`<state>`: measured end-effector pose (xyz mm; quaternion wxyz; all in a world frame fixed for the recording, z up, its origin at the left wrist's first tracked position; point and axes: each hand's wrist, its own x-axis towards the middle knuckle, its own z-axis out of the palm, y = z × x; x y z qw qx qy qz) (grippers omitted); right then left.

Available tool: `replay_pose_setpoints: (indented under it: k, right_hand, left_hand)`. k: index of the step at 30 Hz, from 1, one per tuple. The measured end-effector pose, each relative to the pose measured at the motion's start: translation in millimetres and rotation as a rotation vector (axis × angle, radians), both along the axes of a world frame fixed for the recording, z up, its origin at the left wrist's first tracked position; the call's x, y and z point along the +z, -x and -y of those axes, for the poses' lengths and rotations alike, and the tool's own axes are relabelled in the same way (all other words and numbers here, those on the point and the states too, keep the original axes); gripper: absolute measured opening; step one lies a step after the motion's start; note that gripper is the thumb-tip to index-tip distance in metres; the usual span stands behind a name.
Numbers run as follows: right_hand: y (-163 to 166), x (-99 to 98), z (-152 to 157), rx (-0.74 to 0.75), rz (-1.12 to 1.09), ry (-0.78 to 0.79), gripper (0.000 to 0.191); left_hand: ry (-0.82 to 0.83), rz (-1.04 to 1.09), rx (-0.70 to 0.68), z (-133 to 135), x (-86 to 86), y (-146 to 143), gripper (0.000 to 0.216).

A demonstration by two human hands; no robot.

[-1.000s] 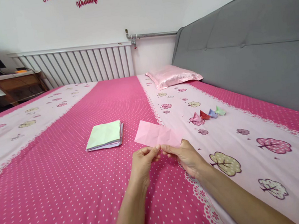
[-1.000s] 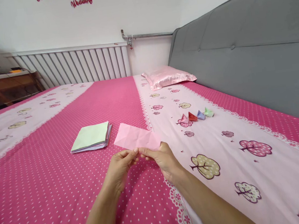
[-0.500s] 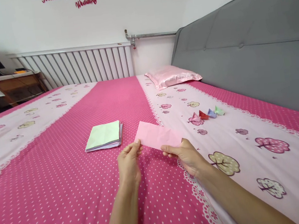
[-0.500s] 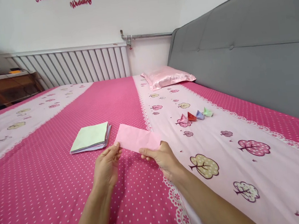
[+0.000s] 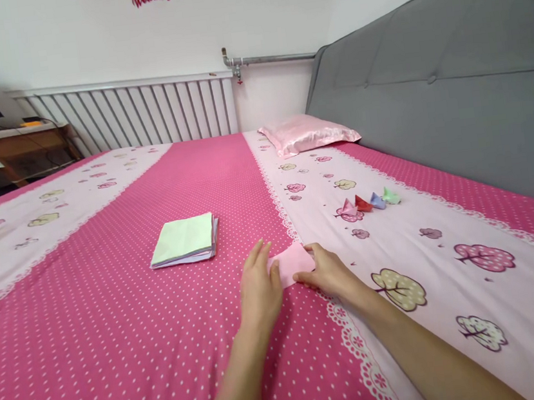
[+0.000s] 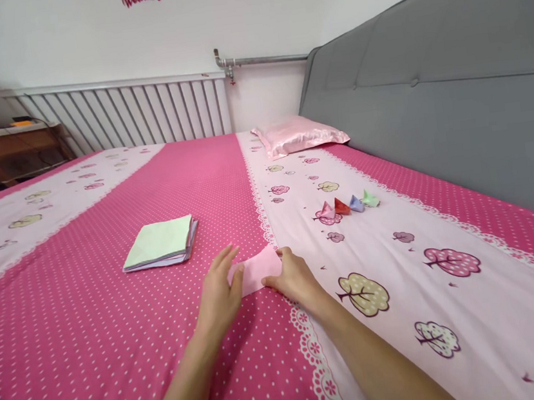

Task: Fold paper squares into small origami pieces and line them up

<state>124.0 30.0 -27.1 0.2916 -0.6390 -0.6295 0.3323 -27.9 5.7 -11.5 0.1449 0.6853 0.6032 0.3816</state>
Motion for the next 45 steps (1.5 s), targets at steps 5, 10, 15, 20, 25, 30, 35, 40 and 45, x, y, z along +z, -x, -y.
replay_pose_setpoints:
  k: [5,10,15,20,25,30,35,40,45]
  right_hand:
    - [5.6,25.0,15.3,0.003,0.433,-0.31,0.052]
    - [18.5,15.6,19.9,0.632,0.217,-0.33,0.057]
    - [19.0,-8.3,12.4,0.726,0.253,-0.154,0.063]
    - [16.5,-12.2,9.2,0.652,0.351,-0.126,0.07]
    - [14.7,-16.4,6.6,0.587,0.431,-0.122,0.071]
    - [11.9,-20.4,3.6,0.525,0.509,-0.137,0.073]
    - [7.9,-21.7,1.0,0.451,0.556,-0.122,0.078]
    - [3.3,-22.6,-2.4,0.356,0.57,-0.09,0.087]
    - [-5.6,-17.1,-11.8,0.255,0.418,-0.073,0.081]
  left_hand:
    - [0.182,-0.474,-0.158,5.6,-17.4,-9.0,0.052]
    - [0.326,-0.655,-0.205,8.9,-21.6,-10.7,0.059]
    - [0.364,-0.697,-0.185,8.5,-22.5,-11.3,0.059]
    - [0.391,-0.695,-0.119,8.3,-25.7,-10.5,0.061]
    - [0.393,-0.695,-0.059,5.9,-29.1,-7.2,0.066]
    - [0.418,-0.693,-0.014,4.0,-28.9,-2.3,0.08]
    - [0.442,-0.671,0.028,3.5,-29.0,4.3,0.099]
    - [0.459,-0.668,0.08,1.7,-30.3,14.1,0.105]
    - [0.497,-0.611,0.158,0.3,-20.4,25.7,0.101]
